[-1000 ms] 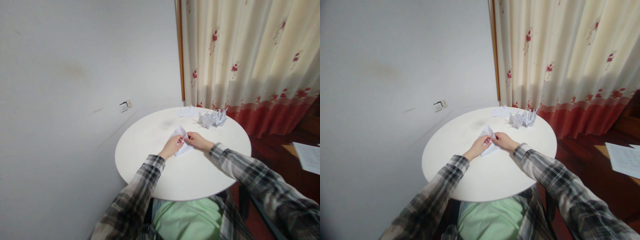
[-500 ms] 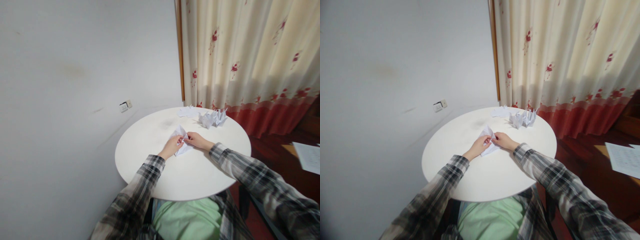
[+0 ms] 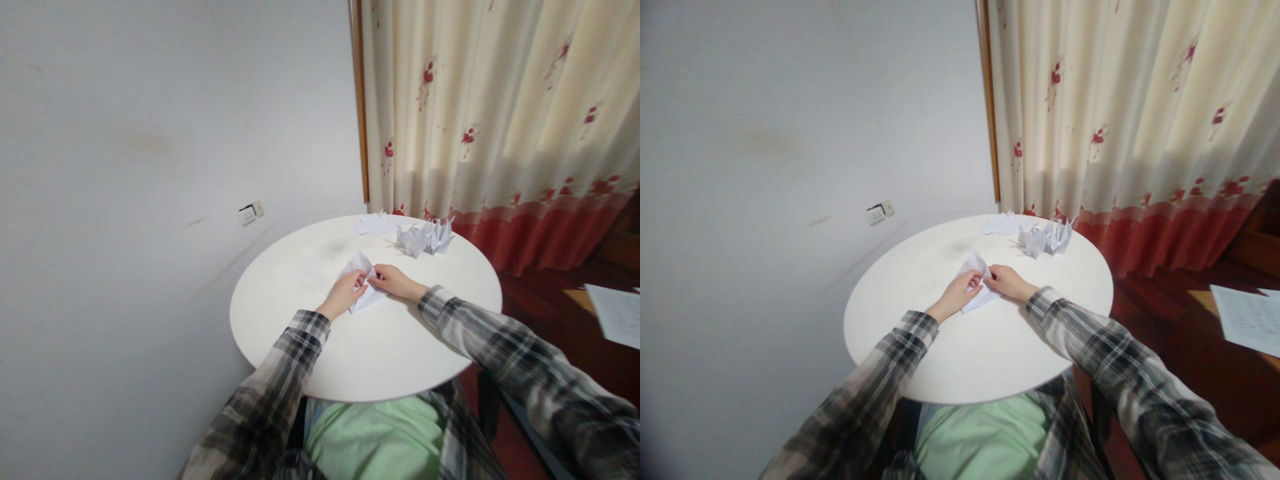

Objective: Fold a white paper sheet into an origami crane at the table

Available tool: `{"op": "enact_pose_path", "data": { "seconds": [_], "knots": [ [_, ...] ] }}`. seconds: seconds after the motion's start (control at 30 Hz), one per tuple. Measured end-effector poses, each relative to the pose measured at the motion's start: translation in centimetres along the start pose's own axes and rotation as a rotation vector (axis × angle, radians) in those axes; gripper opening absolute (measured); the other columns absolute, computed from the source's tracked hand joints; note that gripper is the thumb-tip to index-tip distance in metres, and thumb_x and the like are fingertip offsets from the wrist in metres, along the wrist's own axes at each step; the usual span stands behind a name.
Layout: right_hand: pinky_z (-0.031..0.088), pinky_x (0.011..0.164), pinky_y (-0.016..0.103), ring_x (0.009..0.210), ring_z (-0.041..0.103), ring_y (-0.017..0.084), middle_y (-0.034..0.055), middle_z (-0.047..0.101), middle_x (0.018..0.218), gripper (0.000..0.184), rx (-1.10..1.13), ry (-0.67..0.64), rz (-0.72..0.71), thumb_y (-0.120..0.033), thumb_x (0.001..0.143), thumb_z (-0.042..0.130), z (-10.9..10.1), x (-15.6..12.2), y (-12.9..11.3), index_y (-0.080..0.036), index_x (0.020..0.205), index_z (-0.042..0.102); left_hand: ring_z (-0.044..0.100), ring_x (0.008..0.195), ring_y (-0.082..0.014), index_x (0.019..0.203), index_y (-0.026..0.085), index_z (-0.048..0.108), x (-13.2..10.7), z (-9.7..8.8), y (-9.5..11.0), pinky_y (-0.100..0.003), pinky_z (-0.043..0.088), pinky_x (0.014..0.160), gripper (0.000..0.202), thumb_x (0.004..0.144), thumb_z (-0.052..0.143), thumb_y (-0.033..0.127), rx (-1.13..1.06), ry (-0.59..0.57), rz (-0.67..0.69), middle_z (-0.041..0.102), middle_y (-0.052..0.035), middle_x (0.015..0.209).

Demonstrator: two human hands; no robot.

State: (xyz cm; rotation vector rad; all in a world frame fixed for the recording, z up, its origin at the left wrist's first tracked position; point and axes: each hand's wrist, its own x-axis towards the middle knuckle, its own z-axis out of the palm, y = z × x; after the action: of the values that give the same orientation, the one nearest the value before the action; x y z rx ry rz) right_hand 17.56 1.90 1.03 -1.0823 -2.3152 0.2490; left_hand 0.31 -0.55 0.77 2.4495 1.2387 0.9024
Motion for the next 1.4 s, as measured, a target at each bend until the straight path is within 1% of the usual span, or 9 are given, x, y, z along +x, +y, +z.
{"op": "enact_pose_path", "data": {
  "seconds": [0.2, 0.4, 0.6, 0.83, 1.4],
  "knots": [
    [0.031, 0.057, 0.020, 0.059, 0.045, 0.010, 0.0025, 0.056, 0.066, 0.021, 0.042, 0.016, -0.013, -0.029, 0.078, 0.046, 0.34, 0.06, 0.37, -0.012, 0.077, 0.058, 0.052, 0.074, -0.0121, 0.111, 0.019, 0.043, -0.09, 0.01, -0.15, -0.026, 0.043, 0.073, 0.037, 0.074, 0.049, 0.022, -0.013, 0.008, -0.001, 0.056, -0.0010, 0.081],
    [0.030, 0.055, 0.020, 0.056, 0.042, 0.009, 0.0025, 0.056, 0.065, 0.022, -0.001, 0.024, 0.022, -0.031, 0.077, 0.046, 0.50, 0.12, 0.49, -0.012, 0.072, 0.057, 0.051, 0.074, -0.0114, 0.119, 0.019, 0.034, -0.19, 0.07, -0.44, -0.026, 0.042, 0.074, 0.046, 0.075, 0.047, 0.021, -0.019, 0.014, 0.017, 0.056, -0.0011, 0.082],
    [0.033, 0.058, 0.020, 0.061, 0.046, 0.010, 0.0037, 0.058, 0.070, 0.022, 0.036, 0.009, -0.004, -0.030, 0.078, 0.046, 0.44, 0.13, 0.57, -0.011, 0.078, 0.058, 0.051, 0.074, -0.0108, 0.128, 0.020, 0.024, -0.22, 0.02, -0.57, -0.026, 0.043, 0.074, 0.058, 0.076, 0.047, 0.020, -0.026, 0.007, 0.034, 0.056, -0.0017, 0.083],
    [0.033, 0.059, 0.020, 0.062, 0.047, 0.010, 0.0040, 0.058, 0.072, 0.023, 0.040, 0.000, -0.012, -0.030, 0.078, 0.045, 0.43, 0.14, 0.56, -0.011, 0.081, 0.058, 0.051, 0.072, -0.0104, 0.133, 0.019, 0.014, -0.05, 0.26, -0.80, -0.025, 0.043, 0.072, 0.066, 0.076, 0.047, 0.021, -0.016, -0.001, 0.018, 0.056, -0.0017, 0.083],
    [0.033, 0.059, 0.020, 0.062, 0.047, 0.010, 0.0041, 0.059, 0.072, 0.022, 0.032, 0.000, 0.013, -0.029, 0.077, 0.047, 0.28, 0.05, 0.44, -0.011, 0.080, 0.059, 0.051, 0.074, -0.0106, 0.132, 0.021, 0.019, -0.12, 0.17, -0.76, -0.026, 0.042, 0.075, 0.062, 0.077, 0.047, 0.022, 0.005, -0.010, 0.028, 0.056, -0.0012, 0.084]
  ]
}}
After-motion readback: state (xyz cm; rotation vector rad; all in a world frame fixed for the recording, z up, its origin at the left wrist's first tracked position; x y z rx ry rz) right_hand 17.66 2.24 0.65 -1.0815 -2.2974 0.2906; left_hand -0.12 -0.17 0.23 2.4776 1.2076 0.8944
